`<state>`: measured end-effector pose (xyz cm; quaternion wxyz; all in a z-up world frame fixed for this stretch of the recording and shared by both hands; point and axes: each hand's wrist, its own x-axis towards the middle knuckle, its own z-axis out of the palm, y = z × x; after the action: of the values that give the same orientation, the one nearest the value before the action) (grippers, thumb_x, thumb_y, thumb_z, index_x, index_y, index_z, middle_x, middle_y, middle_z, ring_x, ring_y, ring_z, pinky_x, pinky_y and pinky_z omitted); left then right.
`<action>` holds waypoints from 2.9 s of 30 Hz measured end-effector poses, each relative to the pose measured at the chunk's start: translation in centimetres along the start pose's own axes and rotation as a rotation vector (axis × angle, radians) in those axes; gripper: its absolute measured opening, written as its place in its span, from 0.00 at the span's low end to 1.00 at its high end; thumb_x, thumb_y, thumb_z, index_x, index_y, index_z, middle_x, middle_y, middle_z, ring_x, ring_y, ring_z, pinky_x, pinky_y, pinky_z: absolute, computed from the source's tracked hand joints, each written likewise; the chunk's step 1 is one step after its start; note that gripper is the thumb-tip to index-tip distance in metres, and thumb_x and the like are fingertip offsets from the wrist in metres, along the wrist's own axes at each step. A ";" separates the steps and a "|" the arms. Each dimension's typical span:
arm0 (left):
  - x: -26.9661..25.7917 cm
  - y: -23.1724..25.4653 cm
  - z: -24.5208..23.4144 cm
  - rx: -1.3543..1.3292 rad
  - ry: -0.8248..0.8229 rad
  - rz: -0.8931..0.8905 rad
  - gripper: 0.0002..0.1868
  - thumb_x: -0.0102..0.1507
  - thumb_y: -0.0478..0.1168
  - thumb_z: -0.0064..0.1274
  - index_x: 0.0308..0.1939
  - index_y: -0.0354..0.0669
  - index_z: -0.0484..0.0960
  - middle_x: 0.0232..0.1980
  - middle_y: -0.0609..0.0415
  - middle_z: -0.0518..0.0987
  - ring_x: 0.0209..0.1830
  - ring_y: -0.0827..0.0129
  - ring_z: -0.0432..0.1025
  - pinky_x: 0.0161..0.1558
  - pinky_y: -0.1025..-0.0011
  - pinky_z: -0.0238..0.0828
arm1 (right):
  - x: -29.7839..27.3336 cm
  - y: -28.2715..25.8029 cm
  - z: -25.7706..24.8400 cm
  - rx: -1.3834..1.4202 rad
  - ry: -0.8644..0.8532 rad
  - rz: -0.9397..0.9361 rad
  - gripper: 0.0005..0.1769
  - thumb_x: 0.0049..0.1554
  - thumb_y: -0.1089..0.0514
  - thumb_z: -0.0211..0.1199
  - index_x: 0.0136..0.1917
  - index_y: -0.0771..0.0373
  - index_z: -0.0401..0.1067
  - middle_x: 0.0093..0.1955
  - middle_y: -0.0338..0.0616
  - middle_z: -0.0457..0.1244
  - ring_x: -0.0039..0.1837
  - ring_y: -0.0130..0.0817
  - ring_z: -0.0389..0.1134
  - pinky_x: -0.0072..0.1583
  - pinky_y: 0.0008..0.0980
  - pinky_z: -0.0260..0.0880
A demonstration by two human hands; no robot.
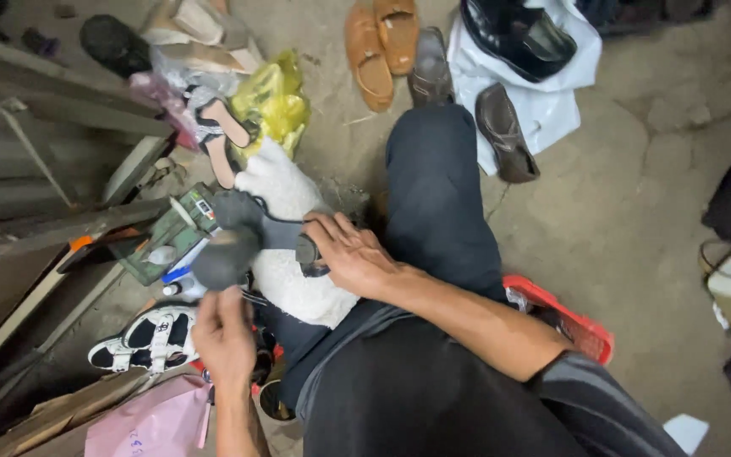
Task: The person sits on the floor and uses a rubber mallet to repeatedly tap the sole and heel of a black sandal placed on a white cloth on their lap. They then pick up a black high-heeled shoe and continue tapping its sole and heel with the mallet.
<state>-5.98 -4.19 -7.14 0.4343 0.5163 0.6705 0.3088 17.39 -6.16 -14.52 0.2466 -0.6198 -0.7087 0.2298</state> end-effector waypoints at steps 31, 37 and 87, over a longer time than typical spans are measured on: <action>4.9 2.4 2.2 -0.266 0.053 -0.106 0.11 0.75 0.44 0.45 0.45 0.46 0.80 0.13 0.52 0.61 0.05 0.72 0.53 0.09 0.77 0.47 | 1.6 -0.8 -5.1 0.065 -0.175 0.074 0.20 0.61 0.53 0.59 0.64 0.59 0.62 0.61 0.49 0.61 0.58 0.54 0.62 0.43 0.54 0.70; 4.9 1.8 1.9 -0.413 0.252 -0.136 0.15 0.74 0.49 0.44 0.34 0.52 0.74 0.15 0.54 0.66 0.08 0.76 0.59 0.12 0.81 0.51 | 0.9 -0.6 -5.1 0.129 -0.194 0.129 0.22 0.61 0.49 0.59 0.66 0.54 0.61 0.64 0.44 0.60 0.59 0.51 0.61 0.46 0.52 0.71; -2.3 0.7 3.5 0.120 -0.019 0.486 0.17 0.67 0.36 0.53 0.59 0.38 0.83 0.53 0.38 0.84 0.53 0.46 0.78 0.50 0.56 0.78 | 0.5 -1.9 -6.7 0.045 -0.235 0.111 0.24 0.57 0.57 0.61 0.66 0.59 0.60 0.63 0.50 0.60 0.59 0.54 0.63 0.43 0.50 0.70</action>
<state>-2.34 -6.38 -7.42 0.3219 0.6901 0.5396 0.3591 20.11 -5.82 -8.10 0.1626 -0.6213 -0.6919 0.3299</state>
